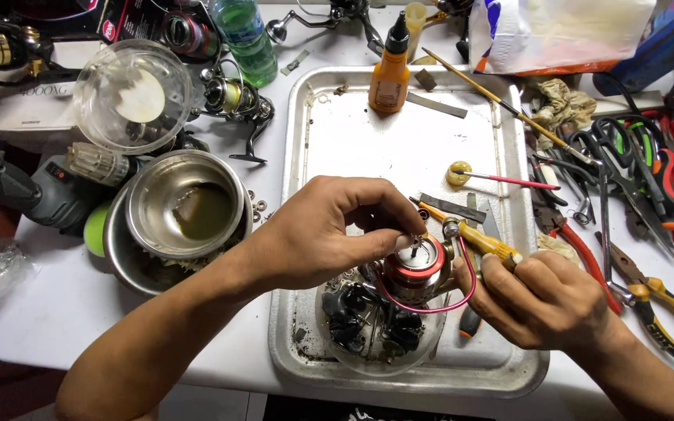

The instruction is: Assembling and adjusting the components of a fishing reel on a workbench.

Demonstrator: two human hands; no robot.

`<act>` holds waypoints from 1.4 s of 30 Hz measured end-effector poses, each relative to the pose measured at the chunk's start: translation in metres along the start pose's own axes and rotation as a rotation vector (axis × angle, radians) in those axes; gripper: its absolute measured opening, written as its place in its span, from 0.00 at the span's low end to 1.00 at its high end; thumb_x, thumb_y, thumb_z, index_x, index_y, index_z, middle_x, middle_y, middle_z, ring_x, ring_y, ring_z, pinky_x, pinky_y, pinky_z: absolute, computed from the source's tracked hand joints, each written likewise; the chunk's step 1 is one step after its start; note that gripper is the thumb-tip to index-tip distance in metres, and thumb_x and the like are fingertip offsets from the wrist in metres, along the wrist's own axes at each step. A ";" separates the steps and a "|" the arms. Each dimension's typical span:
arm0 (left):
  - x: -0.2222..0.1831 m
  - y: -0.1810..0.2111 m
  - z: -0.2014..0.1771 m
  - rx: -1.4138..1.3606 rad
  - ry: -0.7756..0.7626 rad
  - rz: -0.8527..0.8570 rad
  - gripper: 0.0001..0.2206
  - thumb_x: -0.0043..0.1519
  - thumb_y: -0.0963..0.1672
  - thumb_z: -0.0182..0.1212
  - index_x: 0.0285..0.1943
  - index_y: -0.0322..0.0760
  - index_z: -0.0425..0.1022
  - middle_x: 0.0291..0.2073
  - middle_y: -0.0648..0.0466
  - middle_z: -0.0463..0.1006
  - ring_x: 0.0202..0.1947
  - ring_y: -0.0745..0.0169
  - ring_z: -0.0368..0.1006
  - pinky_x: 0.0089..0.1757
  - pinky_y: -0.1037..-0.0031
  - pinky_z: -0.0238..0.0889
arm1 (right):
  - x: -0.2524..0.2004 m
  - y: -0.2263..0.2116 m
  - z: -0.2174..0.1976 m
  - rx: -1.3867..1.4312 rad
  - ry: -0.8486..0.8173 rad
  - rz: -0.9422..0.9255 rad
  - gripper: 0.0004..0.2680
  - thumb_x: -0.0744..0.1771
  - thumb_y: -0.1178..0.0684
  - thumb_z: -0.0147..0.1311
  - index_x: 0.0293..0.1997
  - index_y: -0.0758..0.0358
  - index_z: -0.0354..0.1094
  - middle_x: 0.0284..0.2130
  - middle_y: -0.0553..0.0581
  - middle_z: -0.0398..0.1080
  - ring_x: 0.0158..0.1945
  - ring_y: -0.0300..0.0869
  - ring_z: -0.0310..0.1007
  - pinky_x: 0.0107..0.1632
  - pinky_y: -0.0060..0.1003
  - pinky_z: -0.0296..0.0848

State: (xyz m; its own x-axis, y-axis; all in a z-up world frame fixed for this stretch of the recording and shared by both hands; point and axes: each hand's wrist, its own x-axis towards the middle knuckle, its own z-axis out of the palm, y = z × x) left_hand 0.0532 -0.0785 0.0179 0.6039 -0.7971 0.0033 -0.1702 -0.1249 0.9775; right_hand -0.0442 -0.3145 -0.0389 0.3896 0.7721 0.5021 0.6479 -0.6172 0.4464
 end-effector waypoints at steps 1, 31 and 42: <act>0.000 0.000 -0.001 -0.001 0.002 -0.001 0.06 0.55 0.38 0.56 0.39 0.35 0.74 0.34 0.53 0.79 0.35 0.70 0.74 0.41 0.83 0.71 | 0.001 -0.001 0.000 0.002 0.001 -0.002 0.05 0.65 0.58 0.49 0.39 0.61 0.72 0.26 0.54 0.65 0.19 0.39 0.52 0.23 0.31 0.59; 0.014 -0.028 -0.033 -0.430 -0.629 -0.115 0.10 0.56 0.41 0.58 0.44 0.28 0.73 0.31 0.53 0.75 0.29 0.73 0.66 0.33 0.85 0.62 | 0.012 0.001 0.003 0.200 0.094 -0.145 0.06 0.64 0.59 0.46 0.26 0.64 0.66 0.27 0.61 0.66 0.20 0.41 0.55 0.26 0.34 0.67; 0.011 -0.021 -0.037 -0.425 -0.356 0.086 0.11 0.60 0.38 0.55 0.50 0.30 0.68 0.39 0.52 0.73 0.38 0.69 0.69 0.42 0.82 0.66 | 0.007 0.004 0.004 0.143 0.082 -0.027 0.02 0.62 0.63 0.59 0.34 0.68 0.72 0.28 0.59 0.67 0.20 0.42 0.54 0.25 0.37 0.65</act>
State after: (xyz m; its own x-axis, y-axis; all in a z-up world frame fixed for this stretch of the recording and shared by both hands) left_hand 0.0921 -0.0629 0.0055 0.2887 -0.9534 0.0876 0.1660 0.1399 0.9762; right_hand -0.0364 -0.3110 -0.0371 0.3198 0.7693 0.5532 0.7464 -0.5641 0.3530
